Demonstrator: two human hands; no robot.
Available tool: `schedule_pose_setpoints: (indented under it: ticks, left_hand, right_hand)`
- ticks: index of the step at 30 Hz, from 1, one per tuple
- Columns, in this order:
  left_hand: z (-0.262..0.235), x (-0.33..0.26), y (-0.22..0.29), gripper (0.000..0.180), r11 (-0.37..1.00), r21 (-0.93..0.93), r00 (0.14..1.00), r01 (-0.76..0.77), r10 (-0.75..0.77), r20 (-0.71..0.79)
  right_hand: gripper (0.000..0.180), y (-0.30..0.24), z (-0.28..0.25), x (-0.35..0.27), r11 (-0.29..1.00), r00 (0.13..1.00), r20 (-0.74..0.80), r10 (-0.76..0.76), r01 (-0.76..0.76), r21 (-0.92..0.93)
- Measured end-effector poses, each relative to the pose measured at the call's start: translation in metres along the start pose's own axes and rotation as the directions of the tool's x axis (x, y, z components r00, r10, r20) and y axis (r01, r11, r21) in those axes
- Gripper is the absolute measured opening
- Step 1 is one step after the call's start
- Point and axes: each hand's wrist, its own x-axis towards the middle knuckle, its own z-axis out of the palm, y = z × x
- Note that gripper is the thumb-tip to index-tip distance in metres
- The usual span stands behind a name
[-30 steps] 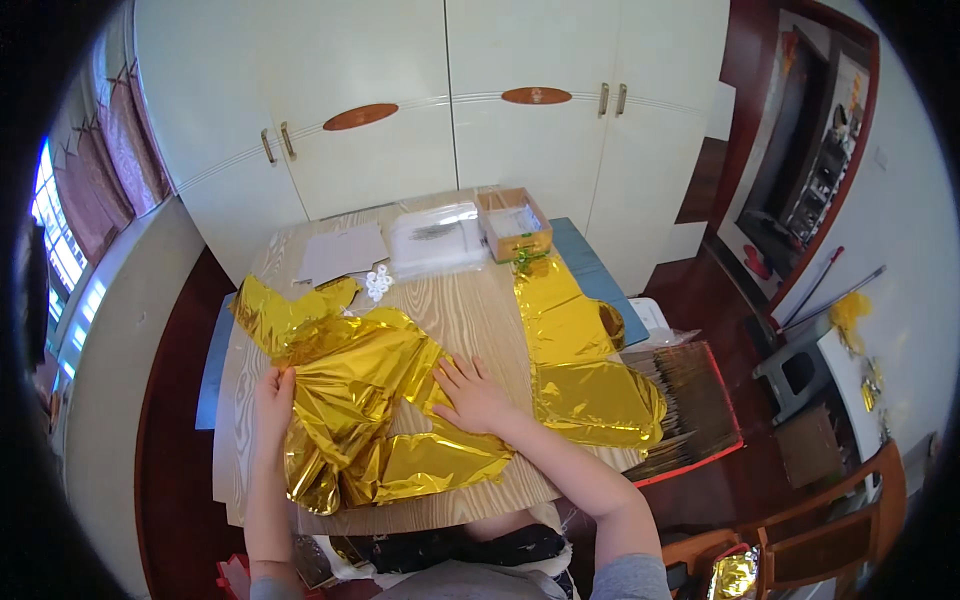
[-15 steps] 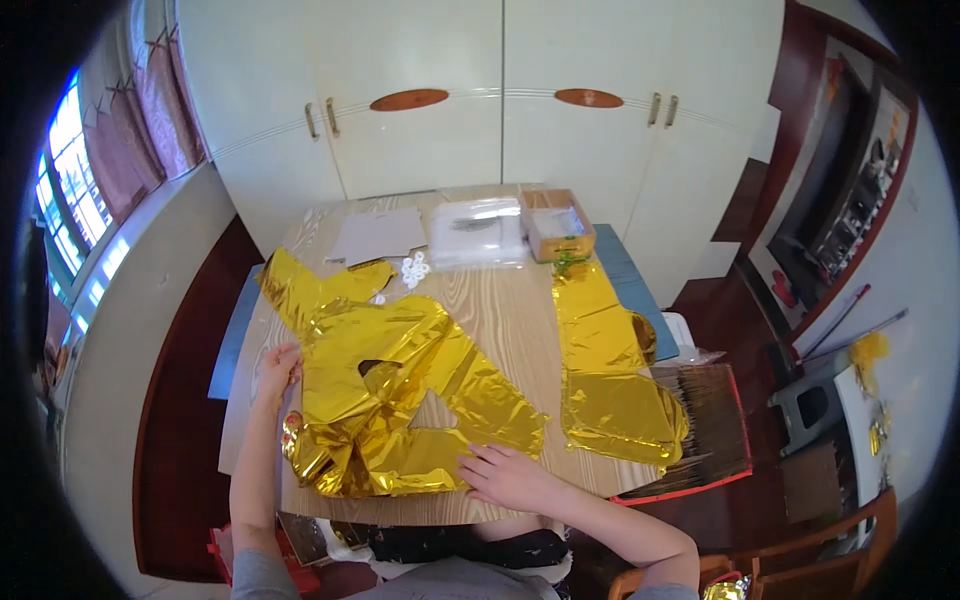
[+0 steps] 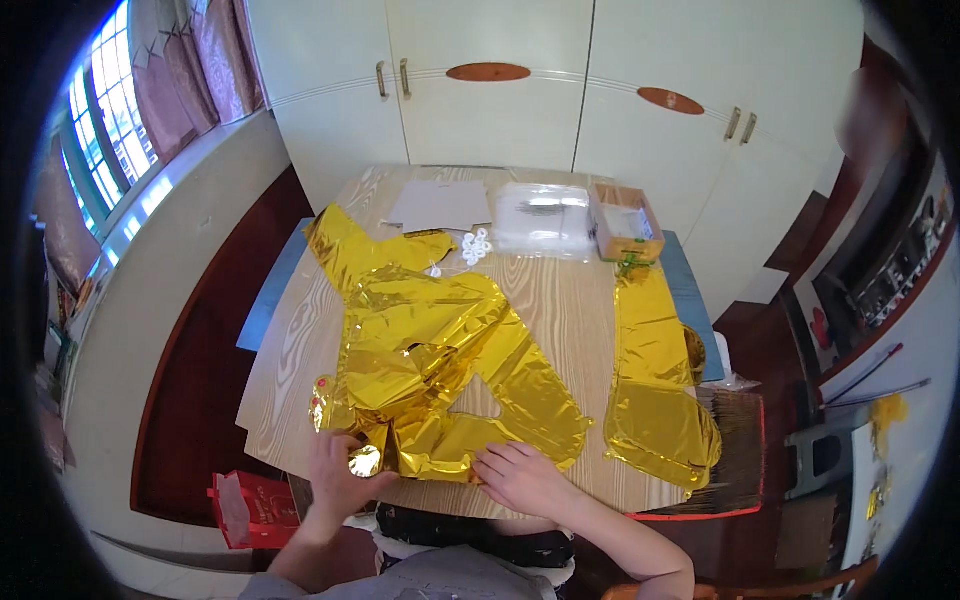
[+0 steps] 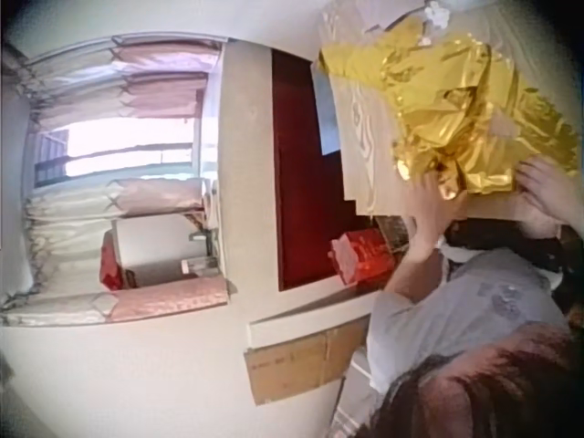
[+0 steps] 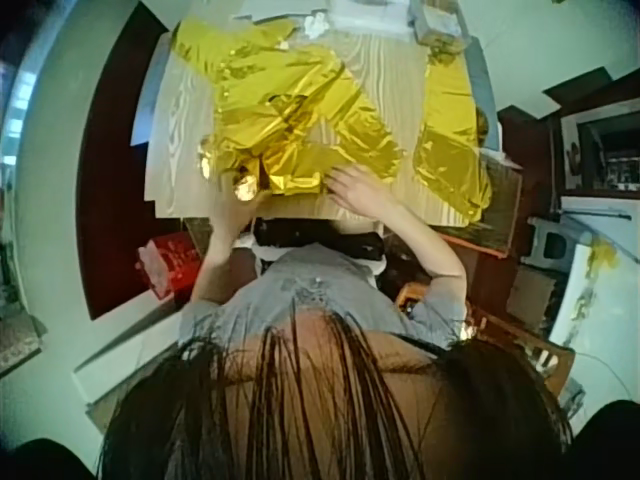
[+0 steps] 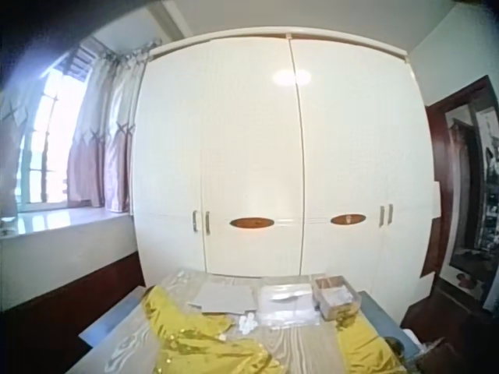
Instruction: Folding and flattening a large gold foil balloon on a table.
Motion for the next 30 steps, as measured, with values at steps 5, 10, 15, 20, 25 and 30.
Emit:
schedule_pose_setpoints:
  ticks: [5, 10, 15, 20, 25, 30]
  left_hand:
    - [0.019, -0.022, -0.024, 0.021, 0.995, -0.081, 0.999, 0.051, -0.051, 0.003]
    - [0.008, -0.021, -0.052, 0.019, 0.994, -0.096, 0.998, 0.053, -0.055, -0.021]
    - [0.005, -0.023, -0.062, 0.021, 0.998, -0.056, 0.999, 0.024, -0.025, -0.03]
    - [0.004, -0.022, -0.068, 0.02, 0.997, 0.062, 0.998, -0.046, 0.048, -0.034]
    - [-0.002, -0.025, -0.072, 0.019, 0.991, 0.13, 0.998, -0.037, 0.042, -0.037]
    - [-0.007, -0.027, -0.064, 0.022, 0.988, 0.153, 1.0, -0.021, 0.023, -0.015]
  right_hand:
    - [0.037, -0.001, 0.004, -0.001, 1.0, 1.0, -0.018, -0.001, 0.001, -0.024]
    - [0.034, -0.001, 0.001, 0.002, 0.997, 0.995, 0.076, 0.063, -0.067, 0.047]
    - [0.032, 0.014, -0.015, 0.059, 0.988, 0.991, -0.098, 0.095, -0.082, 0.128]
    - [0.039, 0.044, 0.014, 0.105, 0.99, 0.998, -0.03, 0.06, -0.056, 0.131]
    - [0.054, 0.054, 0.024, 0.122, 0.939, 0.989, 0.01, 0.145, -0.141, 0.315]
    - [0.07, 0.058, 0.038, 0.141, 0.659, 0.917, 0.131, 0.377, -0.365, 0.658]
